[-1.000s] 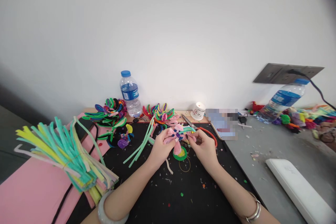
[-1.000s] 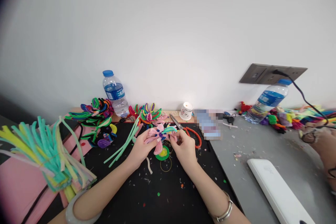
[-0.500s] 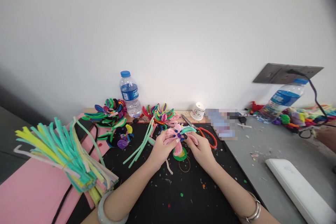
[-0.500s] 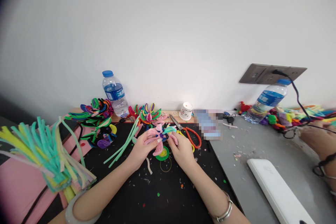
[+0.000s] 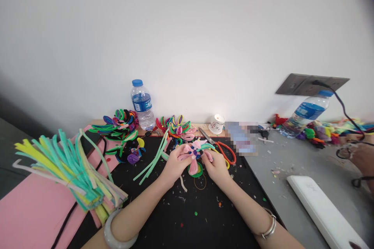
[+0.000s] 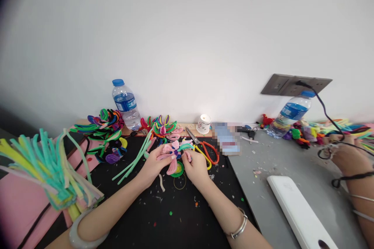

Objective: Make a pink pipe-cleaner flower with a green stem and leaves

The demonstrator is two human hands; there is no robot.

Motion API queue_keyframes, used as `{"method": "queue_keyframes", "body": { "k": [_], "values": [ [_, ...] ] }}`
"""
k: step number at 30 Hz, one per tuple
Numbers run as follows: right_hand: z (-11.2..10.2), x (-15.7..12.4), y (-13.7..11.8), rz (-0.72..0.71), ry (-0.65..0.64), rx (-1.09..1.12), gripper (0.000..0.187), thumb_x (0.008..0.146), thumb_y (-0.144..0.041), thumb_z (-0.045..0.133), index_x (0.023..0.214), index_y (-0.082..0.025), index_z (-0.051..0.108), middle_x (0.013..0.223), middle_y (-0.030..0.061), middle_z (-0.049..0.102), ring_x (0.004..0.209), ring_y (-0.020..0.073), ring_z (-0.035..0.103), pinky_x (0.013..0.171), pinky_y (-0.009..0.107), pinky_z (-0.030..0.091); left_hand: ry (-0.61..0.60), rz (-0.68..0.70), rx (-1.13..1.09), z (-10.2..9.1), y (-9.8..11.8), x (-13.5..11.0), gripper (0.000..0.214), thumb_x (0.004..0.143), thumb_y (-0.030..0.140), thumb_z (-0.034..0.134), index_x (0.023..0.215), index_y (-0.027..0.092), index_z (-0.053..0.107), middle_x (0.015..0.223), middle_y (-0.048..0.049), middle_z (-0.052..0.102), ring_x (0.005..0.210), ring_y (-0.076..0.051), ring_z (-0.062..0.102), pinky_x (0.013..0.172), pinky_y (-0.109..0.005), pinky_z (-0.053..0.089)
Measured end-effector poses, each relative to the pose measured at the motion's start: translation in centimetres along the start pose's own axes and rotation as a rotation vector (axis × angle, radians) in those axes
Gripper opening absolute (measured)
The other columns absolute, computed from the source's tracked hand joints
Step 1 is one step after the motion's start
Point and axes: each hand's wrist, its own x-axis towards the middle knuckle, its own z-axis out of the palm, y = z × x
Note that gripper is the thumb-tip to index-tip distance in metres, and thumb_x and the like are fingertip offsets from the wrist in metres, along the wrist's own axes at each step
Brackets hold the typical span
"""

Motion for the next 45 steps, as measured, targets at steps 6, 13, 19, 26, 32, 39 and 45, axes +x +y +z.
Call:
{"method": "queue_keyframes", "body": {
  "k": [6,13,19,26,32,39,45],
  "values": [
    [0.5,-0.3,-0.1,0.025,0.041,-0.018,0.031,0.084,-0.025,0.037,0.056,-0.020,0.027,0.051,-0.0043,0.031,0.048,0.0099,0.031,0.049,0.022,0.022,0.012,0.018,0.010,0.1,-0.2,-0.1,0.030,0.070,0.021,0.065,0.099,0.015,0.059,0.098,-0.0073,0.065,0.094,-0.020,0.060,0.085,-0.030,0.044],
    [0.7,-0.1,0.0,0.059,0.052,-0.029,0.031,0.083,-0.025,0.039,0.055,-0.019,0.028,0.049,-0.0045,0.032,0.047,0.0099,0.032,0.049,0.022,0.022,0.030,0.039,0.095,0.3,-0.2,-0.1,0.022,0.068,0.020,0.066,0.090,0.015,0.062,0.079,-0.0013,0.064,0.073,-0.015,0.059,0.069,-0.024,0.044],
    [0.6,-0.3,0.1,0.058,0.047,0.023,0.030,0.083,-0.025,0.039,0.055,-0.019,0.032,0.050,-0.0044,0.034,0.047,0.0100,0.034,0.049,0.022,0.023,0.028,0.018,0.047,0.1,-0.4,0.1,0.019,0.070,0.024,0.066,0.087,0.016,0.061,0.077,0.0001,0.061,0.072,-0.013,0.056,0.067,-0.022,0.042],
    [0.4,-0.3,-0.1,0.069,0.008,0.057,0.031,0.084,-0.026,0.038,0.054,-0.019,0.032,0.050,-0.0041,0.035,0.048,0.0103,0.034,0.049,0.022,0.024,0.031,0.017,0.039,-0.3,-0.8,-0.1,0.020,0.072,0.024,0.065,0.090,0.016,0.063,0.082,-0.0019,0.062,0.079,-0.015,0.056,0.073,-0.023,0.042],
    [0.3,-0.2,-0.1,0.070,-0.011,0.073,0.031,0.085,-0.026,0.038,0.054,-0.019,0.034,0.051,-0.0038,0.037,0.048,0.0102,0.035,0.050,0.021,0.025,0.041,0.003,0.057,-0.5,-1.3,-0.1,0.023,0.071,0.025,0.065,0.092,0.016,0.062,0.083,-0.0031,0.062,0.078,-0.016,0.056,0.072,-0.026,0.042],
    [0.2,-0.2,-0.1,0.056,-0.018,0.072,0.031,0.085,-0.025,0.037,0.055,-0.019,0.038,0.051,-0.0028,0.042,0.049,0.0105,0.039,0.050,0.021,0.027,0.039,-0.006,0.045,-0.4,-1.0,-0.2,0.020,0.071,0.025,0.065,0.087,0.015,0.061,0.081,-0.0022,0.061,0.077,-0.016,0.057,0.073,-0.026,0.043],
    [0.2,-0.1,-0.1,0.056,-0.026,0.064,0.031,0.086,-0.026,0.036,0.056,-0.019,0.040,0.052,-0.0023,0.044,0.050,0.0111,0.041,0.051,0.022,0.028,0.044,-0.014,-0.007,-0.4,-1.1,-0.1,0.018,0.070,0.024,0.065,0.086,0.015,0.061,0.080,-0.0015,0.060,0.078,-0.015,0.056,0.072,-0.026,0.042]
  ]
}}
